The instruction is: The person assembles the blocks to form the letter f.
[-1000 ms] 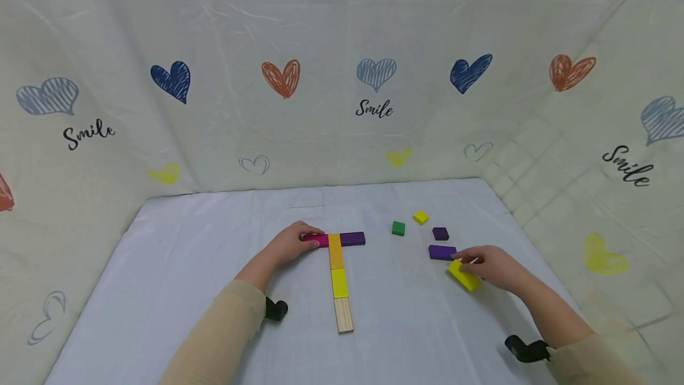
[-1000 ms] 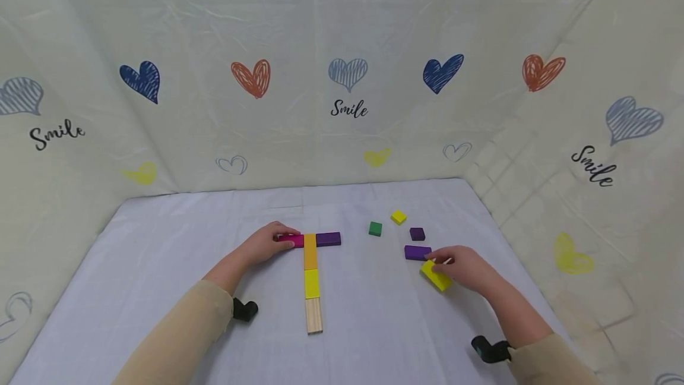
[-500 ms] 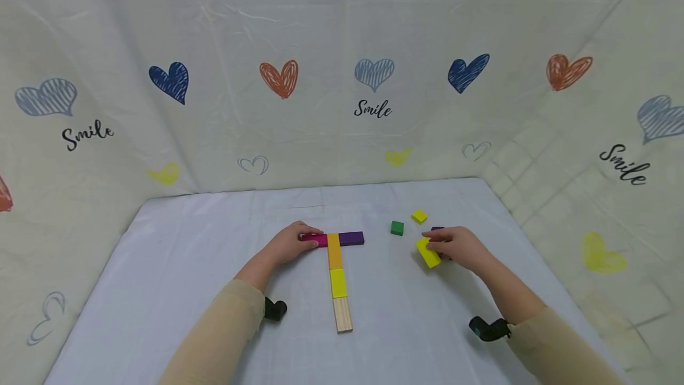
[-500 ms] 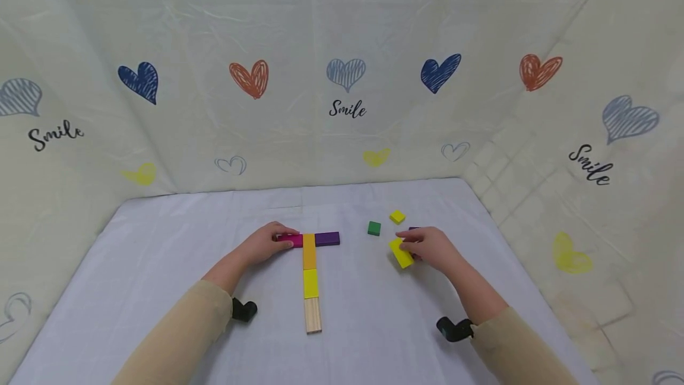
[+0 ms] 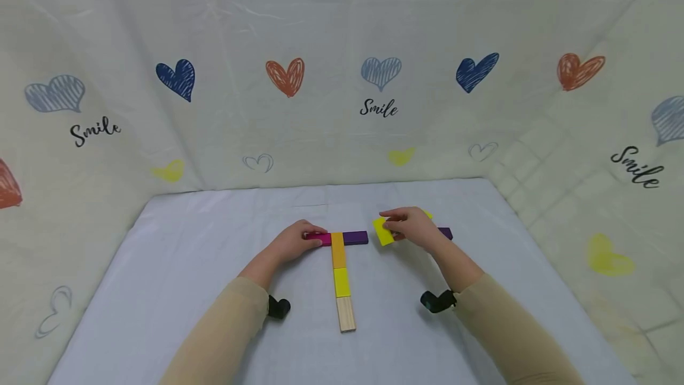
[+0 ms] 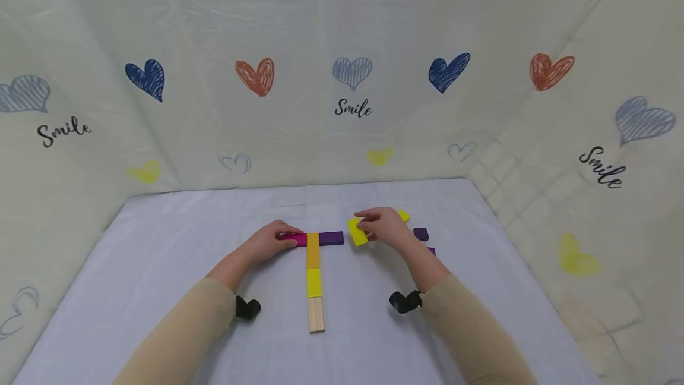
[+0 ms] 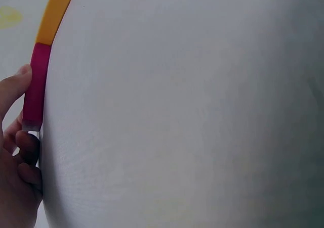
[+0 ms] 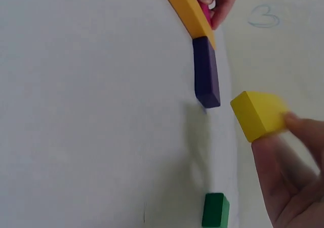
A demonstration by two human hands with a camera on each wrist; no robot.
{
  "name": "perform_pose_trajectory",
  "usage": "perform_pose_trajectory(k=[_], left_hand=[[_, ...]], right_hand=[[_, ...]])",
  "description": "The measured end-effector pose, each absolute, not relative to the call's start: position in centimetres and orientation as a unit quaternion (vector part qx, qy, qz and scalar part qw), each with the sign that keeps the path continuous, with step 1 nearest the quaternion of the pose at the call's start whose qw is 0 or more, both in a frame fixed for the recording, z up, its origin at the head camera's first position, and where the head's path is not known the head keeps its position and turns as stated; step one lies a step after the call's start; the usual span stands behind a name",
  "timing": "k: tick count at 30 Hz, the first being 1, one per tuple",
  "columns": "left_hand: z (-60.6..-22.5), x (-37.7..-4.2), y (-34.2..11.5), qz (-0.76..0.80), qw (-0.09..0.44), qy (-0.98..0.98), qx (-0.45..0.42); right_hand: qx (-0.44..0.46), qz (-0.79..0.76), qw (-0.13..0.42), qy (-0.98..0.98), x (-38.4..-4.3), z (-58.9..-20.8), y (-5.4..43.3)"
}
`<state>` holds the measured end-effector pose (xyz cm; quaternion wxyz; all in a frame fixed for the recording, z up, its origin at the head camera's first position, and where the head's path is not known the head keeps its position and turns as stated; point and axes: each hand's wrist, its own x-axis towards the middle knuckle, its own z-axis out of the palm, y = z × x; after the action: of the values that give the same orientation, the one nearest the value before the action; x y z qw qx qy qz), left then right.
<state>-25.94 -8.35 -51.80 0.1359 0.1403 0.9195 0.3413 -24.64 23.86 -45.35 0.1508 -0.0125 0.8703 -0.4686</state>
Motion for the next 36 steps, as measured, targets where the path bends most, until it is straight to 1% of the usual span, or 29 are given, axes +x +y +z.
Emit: perform_pose_trajectory(k=[6, 11, 19, 29, 36], left_hand=[[-51.7, -25.9, -8.2, 0.344, 0.139, 0.918, 0.137], [-51.6, -26.0, -8.1, 0.348, 0.142, 0.917, 0.136], [-51.6, -26.0, -8.1, 0.346, 0.146, 0.916, 0.139], [-51.7, -26.1, -8.1, 0.349, 0.146, 0.915, 0.136], [-51.2, -25.9, -8.3, 0.347, 0.139, 0.916, 0.142]], right_hand=[[-0.021, -0.493, 0.156, 0.856, -26.8, -46.1, 20.7], [-0.023, -0.509, 0.151, 0.847, -28.3, -45.9, 18.3], [-0.015, -0.517, 0.159, 0.841, -29.9, -46.5, 15.9], [0.018, -0.515, 0.173, 0.839, -30.7, -48.2, 14.6], [-0.002, -0.497, 0.179, 0.849, -30.8, -48.9, 13.8]])
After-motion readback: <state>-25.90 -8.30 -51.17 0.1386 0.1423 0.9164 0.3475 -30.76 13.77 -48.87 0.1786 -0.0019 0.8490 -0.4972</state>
